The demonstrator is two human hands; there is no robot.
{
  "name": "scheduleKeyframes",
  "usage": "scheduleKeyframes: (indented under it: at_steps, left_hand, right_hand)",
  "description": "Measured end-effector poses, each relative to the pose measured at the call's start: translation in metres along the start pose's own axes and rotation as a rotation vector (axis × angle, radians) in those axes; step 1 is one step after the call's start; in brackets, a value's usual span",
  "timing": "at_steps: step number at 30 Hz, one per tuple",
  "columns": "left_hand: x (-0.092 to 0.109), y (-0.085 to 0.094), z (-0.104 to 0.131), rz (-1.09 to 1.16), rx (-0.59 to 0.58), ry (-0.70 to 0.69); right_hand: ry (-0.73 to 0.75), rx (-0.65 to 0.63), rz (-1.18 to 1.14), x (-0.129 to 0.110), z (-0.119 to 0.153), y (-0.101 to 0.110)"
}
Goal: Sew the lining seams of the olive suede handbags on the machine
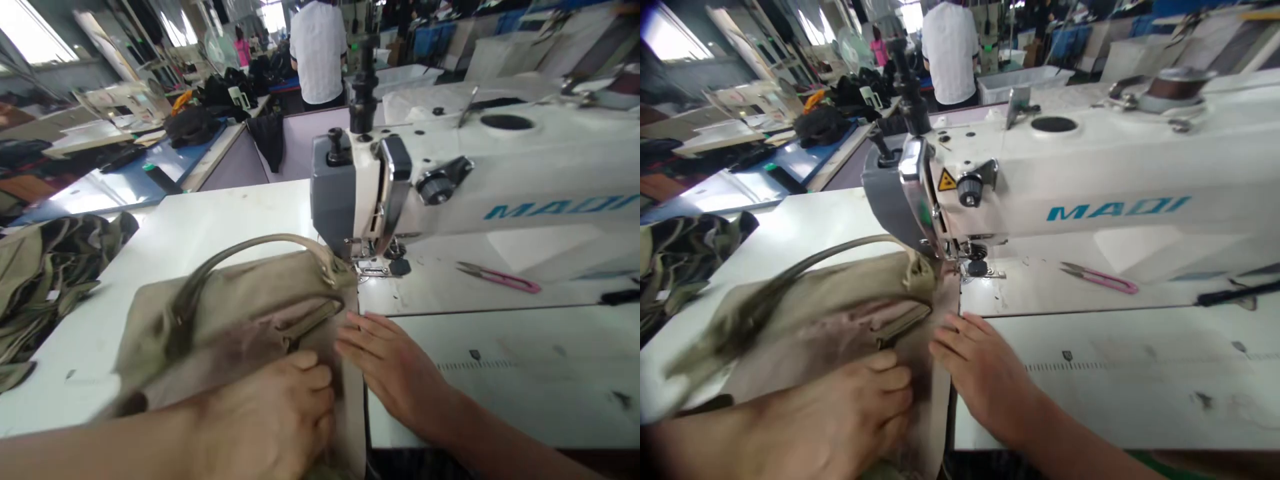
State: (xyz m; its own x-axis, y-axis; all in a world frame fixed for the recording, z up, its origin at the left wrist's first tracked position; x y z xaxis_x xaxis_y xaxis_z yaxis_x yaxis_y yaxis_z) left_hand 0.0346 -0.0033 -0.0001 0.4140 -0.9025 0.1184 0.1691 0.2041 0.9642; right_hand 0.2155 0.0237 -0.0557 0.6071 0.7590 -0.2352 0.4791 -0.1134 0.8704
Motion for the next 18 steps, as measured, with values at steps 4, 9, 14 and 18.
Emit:
scheduleKeyframes:
  at_steps: [4, 9, 14, 18]
  left_hand:
    - [-0.028, -0.01, -0.029, 0.137, 0.087, 0.079]
    - [-0.042, -0.03, -0.016, 0.186, 0.05, 0.141]
    - [-0.048, -0.03, -0.011, 0.305, 0.072, 0.282]
    - [-0.05, -0.026, -0.011, 0.534, 0.094, 0.327]
  right_hand:
    - [-0.023, 0.044, -0.032, -0.018, 0.007, 0.011]
    - [-0.046, 0.052, 0.024, -0.03, 0.012, 0.009]
    - [0.003, 0.072, 0.041, -0.033, 0.008, 0.008]
    - [0.048, 0.03, 0.031, -0.029, 0.006, 0.012]
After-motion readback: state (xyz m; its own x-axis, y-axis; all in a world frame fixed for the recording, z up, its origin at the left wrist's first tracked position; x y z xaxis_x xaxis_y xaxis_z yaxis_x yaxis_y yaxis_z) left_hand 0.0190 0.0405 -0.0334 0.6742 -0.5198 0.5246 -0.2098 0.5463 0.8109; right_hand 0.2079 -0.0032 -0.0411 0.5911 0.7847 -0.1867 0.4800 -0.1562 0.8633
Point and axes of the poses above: each hand's wrist, its own z-axis away from the middle knuckle, its own y-axis out of the back of the hand, x = y × z, the point moved 3 cm from there along -z, towards the middle knuckle, and after that the axes turned 9 degrees about z, right-handed, at the moved point
